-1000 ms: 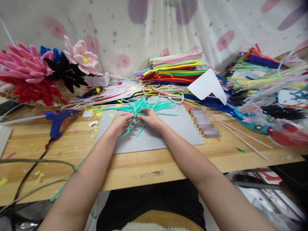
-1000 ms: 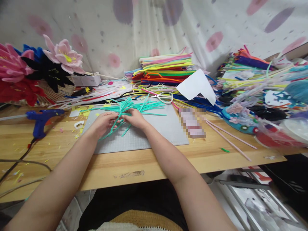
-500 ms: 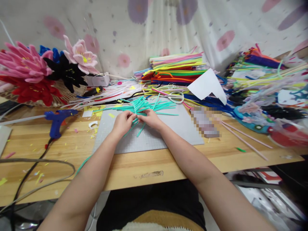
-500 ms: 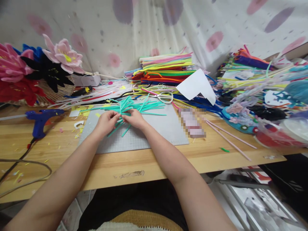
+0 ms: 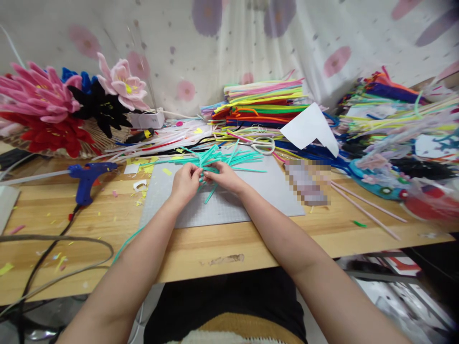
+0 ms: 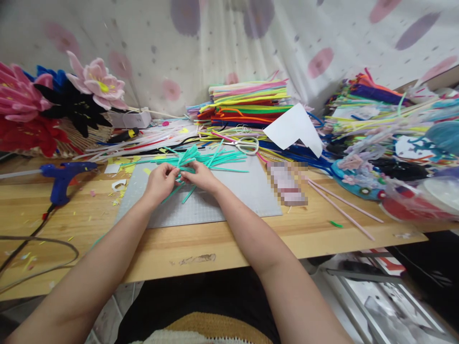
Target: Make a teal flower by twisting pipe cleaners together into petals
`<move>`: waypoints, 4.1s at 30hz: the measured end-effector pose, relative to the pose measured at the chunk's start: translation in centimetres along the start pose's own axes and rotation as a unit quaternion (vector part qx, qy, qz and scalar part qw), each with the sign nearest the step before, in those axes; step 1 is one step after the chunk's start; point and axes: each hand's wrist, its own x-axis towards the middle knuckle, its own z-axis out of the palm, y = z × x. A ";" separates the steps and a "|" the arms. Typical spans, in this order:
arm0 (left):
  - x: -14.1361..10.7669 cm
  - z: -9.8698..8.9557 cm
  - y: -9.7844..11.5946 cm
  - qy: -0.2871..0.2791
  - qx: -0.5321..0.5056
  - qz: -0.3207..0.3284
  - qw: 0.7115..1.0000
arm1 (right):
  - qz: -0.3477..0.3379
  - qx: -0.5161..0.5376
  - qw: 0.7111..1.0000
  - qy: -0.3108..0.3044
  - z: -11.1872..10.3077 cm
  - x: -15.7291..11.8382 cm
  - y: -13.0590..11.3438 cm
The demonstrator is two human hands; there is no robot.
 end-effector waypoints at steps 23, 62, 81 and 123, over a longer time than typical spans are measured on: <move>0.4 -1.1 -0.6 -0.089 0.032 0.036 0.995 | -0.042 -0.094 0.994 -0.035 -0.5 -0.1 0.0; 1.0 -0.6 -1.2 -0.028 -0.207 -0.124 0.970 | 0.048 0.002 0.998 -0.026 -2.0 0.4 -0.1; 1.5 -1.7 -1.1 -0.013 -0.209 -0.162 0.964 | 0.034 -0.023 0.997 0.061 -1.7 0.5 -0.1; 1.3 -0.4 -1.6 0.000 -0.257 -0.108 0.960 | 0.106 0.178 0.975 0.076 -0.5 0.5 -0.3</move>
